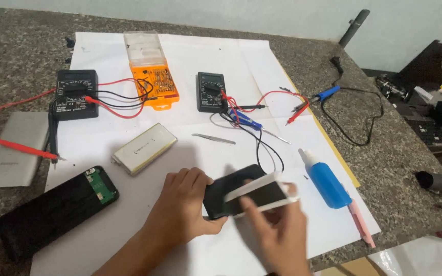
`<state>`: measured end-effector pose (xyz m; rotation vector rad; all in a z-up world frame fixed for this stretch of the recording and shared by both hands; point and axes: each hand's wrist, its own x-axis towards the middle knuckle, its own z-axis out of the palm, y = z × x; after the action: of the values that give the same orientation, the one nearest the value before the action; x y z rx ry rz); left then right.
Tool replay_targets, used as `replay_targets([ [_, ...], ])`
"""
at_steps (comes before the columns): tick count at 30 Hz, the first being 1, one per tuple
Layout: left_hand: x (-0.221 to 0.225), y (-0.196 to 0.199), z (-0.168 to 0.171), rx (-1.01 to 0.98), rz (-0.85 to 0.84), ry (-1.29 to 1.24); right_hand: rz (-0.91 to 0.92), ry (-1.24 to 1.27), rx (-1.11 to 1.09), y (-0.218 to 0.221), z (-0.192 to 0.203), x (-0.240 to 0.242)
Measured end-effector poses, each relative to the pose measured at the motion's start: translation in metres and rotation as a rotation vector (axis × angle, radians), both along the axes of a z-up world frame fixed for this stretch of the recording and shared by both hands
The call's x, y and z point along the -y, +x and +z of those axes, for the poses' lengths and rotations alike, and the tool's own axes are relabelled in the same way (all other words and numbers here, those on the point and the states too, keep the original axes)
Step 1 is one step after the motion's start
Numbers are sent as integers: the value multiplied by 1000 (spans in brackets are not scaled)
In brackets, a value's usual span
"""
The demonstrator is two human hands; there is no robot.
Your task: The person is cleaning a black phone casing and a battery using a white cloth and a cleaning solution on a repair workbench.
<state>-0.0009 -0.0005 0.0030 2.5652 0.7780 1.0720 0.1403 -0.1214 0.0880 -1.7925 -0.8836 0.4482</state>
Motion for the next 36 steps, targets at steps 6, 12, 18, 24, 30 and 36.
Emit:
replay_targets([
  [6,-3,3,-9,-33,-3,-50,-108,-140,522,41,-35,7],
  [12,-2,1,-5,5,-15,-48,125,75,197,0,-9,6],
  [18,0,2,0,-23,-30,-66,23,35,675,43,-19,-13],
  [24,-4,3,-1,4,-26,-41,83,-123,174,-5,5,-28],
  [30,15,-2,33,-159,8,15,-95,348,27,54,-42,-40],
  [36,25,5,41,-300,85,-14,-86,357,3,54,-39,-39],
])
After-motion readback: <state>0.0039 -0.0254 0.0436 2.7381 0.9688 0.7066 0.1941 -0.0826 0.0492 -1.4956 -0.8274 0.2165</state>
